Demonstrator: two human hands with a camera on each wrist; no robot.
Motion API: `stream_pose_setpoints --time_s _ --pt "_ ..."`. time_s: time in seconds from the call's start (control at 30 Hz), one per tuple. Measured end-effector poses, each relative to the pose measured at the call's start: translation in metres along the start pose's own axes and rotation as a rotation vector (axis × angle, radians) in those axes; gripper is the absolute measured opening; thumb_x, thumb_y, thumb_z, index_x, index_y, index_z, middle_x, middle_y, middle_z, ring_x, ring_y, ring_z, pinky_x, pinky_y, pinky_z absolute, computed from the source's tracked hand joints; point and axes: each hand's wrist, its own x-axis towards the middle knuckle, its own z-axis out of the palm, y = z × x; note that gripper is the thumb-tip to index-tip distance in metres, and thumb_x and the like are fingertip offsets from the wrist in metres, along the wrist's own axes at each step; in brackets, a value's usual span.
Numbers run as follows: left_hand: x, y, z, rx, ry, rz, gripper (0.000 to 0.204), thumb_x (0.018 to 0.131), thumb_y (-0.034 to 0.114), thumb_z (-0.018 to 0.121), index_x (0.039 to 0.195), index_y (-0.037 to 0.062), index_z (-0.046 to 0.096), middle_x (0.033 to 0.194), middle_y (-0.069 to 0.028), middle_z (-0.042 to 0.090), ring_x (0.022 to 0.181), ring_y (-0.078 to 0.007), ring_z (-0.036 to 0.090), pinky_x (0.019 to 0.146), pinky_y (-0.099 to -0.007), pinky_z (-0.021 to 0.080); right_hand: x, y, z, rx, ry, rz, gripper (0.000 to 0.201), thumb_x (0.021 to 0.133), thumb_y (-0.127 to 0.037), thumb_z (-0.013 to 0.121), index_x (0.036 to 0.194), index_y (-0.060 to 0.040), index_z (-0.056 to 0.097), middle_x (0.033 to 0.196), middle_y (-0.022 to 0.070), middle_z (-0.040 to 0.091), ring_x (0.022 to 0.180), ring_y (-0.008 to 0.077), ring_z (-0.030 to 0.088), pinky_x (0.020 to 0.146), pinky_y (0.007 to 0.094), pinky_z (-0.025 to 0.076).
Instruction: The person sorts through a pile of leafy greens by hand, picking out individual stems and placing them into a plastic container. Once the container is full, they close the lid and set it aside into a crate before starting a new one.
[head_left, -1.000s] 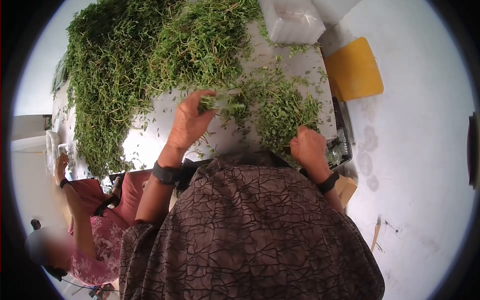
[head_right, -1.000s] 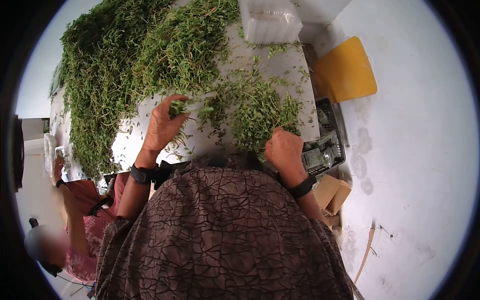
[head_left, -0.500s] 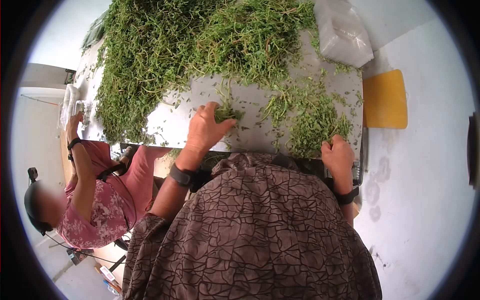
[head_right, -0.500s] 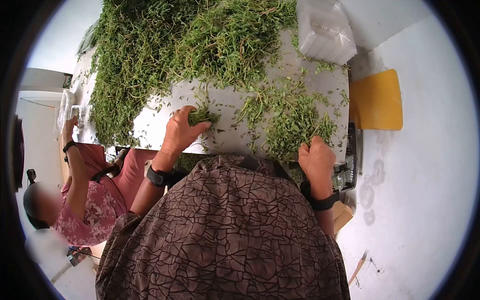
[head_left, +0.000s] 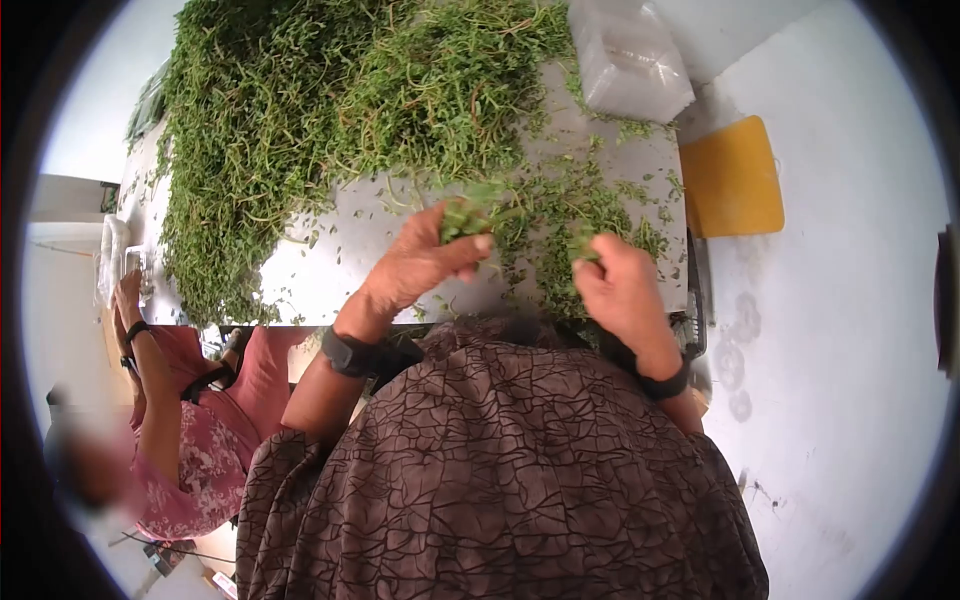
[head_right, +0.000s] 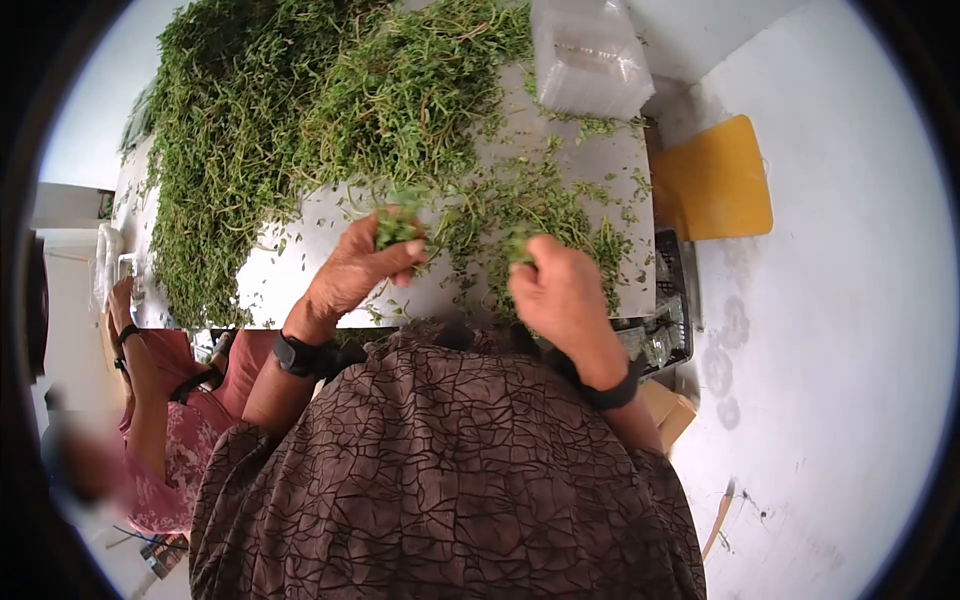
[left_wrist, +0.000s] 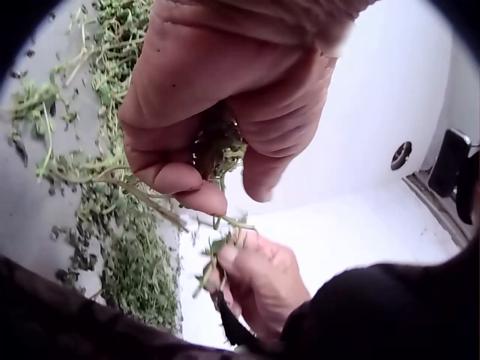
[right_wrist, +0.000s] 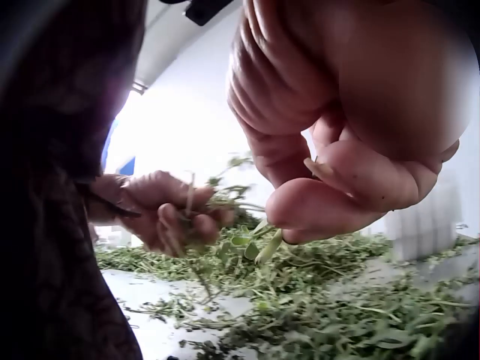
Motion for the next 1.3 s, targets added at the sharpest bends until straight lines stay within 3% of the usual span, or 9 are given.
stream_pose_setpoints --time_s 0.13,0.37,0.43,0.57,0.7,0.83,1.0,1.17,1.3 --pt "0.018 -0.002 0.027 0.026 -0.276 0.016 0.049 0.084 0.023 0.073 0.122 0.0011 0.052 0.081 0.0018 0.059 0.065 -0.0066 0.054 0.063 -0.0220 0.048 0.012 -0.019 0.020 -0.087 -0.076 -0.183 0.016 0.074 -0.007 0.063 0.076 -0.0001 0.049 0.061 0.0185 0.056 0.058 0.0384 0.059 0.053 0.0457 0.047" --pt "0.027 -0.003 0.011 0.043 -0.208 -0.061 0.022 0.084 0.007 0.068 0.105 0.0060 0.065 0.082 0.0012 0.064 0.063 -0.0068 0.057 0.056 -0.0201 0.045 0.001 -0.007 0.016 0.278 -0.221 -0.152 0.021 0.077 -0.004 0.063 0.097 0.0006 0.058 0.069 0.0173 0.062 0.062 0.0345 0.063 0.055 0.0388 0.050" --pt "0.042 0.013 -0.009 0.257 -0.164 0.172 0.024 0.084 0.006 0.066 0.107 0.0092 0.066 0.083 -0.0001 0.065 0.064 -0.0079 0.057 0.055 -0.0204 0.045 -0.002 0.002 0.004 0.311 -0.058 -0.067 0.025 0.079 -0.004 0.063 0.104 -0.0017 0.060 0.072 0.0147 0.065 0.063 0.0281 0.066 0.058 0.0342 0.051" --pt "0.056 0.085 -0.041 0.272 0.322 0.368 0.084 0.076 0.035 0.077 0.138 -0.0013 0.033 0.110 -0.0225 0.058 0.097 -0.0252 0.061 0.073 -0.0369 0.057 -0.005 0.040 -0.027 -0.047 0.224 0.172 0.028 0.079 -0.011 0.067 0.105 -0.0011 0.061 0.078 0.0159 0.067 0.067 0.0288 0.066 0.063 0.0362 0.052" --pt "0.063 0.085 -0.070 0.897 0.799 0.622 0.083 0.075 0.033 0.078 0.137 -0.0014 0.033 0.126 -0.0262 0.045 0.097 -0.0264 0.061 0.072 -0.0331 0.059 -0.008 0.056 -0.044 -0.311 0.167 0.464 0.042 0.078 -0.024 0.070 0.112 -0.0006 0.060 0.102 0.0221 0.063 0.090 0.0329 0.063 0.080 0.0419 0.048" --pt "0.047 0.024 -0.050 0.985 0.412 0.495 0.034 0.084 0.018 0.069 0.114 0.0021 0.062 0.114 -0.0176 0.060 0.083 -0.0160 0.064 0.065 -0.0266 0.055 -0.013 0.084 -0.024 -0.431 0.190 0.312 0.045 0.078 -0.025 0.069 0.115 -0.0005 0.059 0.110 0.0239 0.060 0.100 0.0369 0.058 0.084 0.0437 0.046" --pt "0.025 -0.035 0.002 0.852 0.065 0.345 0.040 0.080 0.018 0.072 0.113 -0.0007 0.059 0.101 -0.0146 0.060 0.073 -0.0174 0.064 0.062 -0.0284 0.053 -0.005 0.068 0.003 -0.503 0.064 0.115 0.046 0.073 -0.018 0.072 0.113 -0.0002 0.058 0.105 0.0219 0.058 0.100 0.0406 0.053 0.086 0.0452 0.044" --pt "0.028 -0.053 0.026 1.127 -0.054 0.584 0.023 0.073 0.007 0.066 0.093 0.0003 0.056 0.094 -0.0170 0.056 0.080 -0.0389 0.061 0.071 -0.0436 0.052 0.013 0.058 0.019 -0.183 0.113 0.085 0.030 0.072 -0.009 0.069 0.101 -0.0052 0.064 0.094 0.0173 0.061 0.093 0.0362 0.057 0.081 0.0466 0.045" --pt "0.030 -0.059 0.005 1.167 -0.024 0.471 0.018 0.073 0.002 0.061 0.090 0.0020 0.056 0.091 -0.0156 0.055 0.082 -0.0376 0.061 0.071 -0.0440 0.051 0.024 0.045 0.001 -0.121 0.012 0.122 0.028 0.078 -0.011 0.066 0.105 -0.0077 0.067 0.108 0.0175 0.063 0.105 0.0355 0.056 0.089 0.0450 0.045"
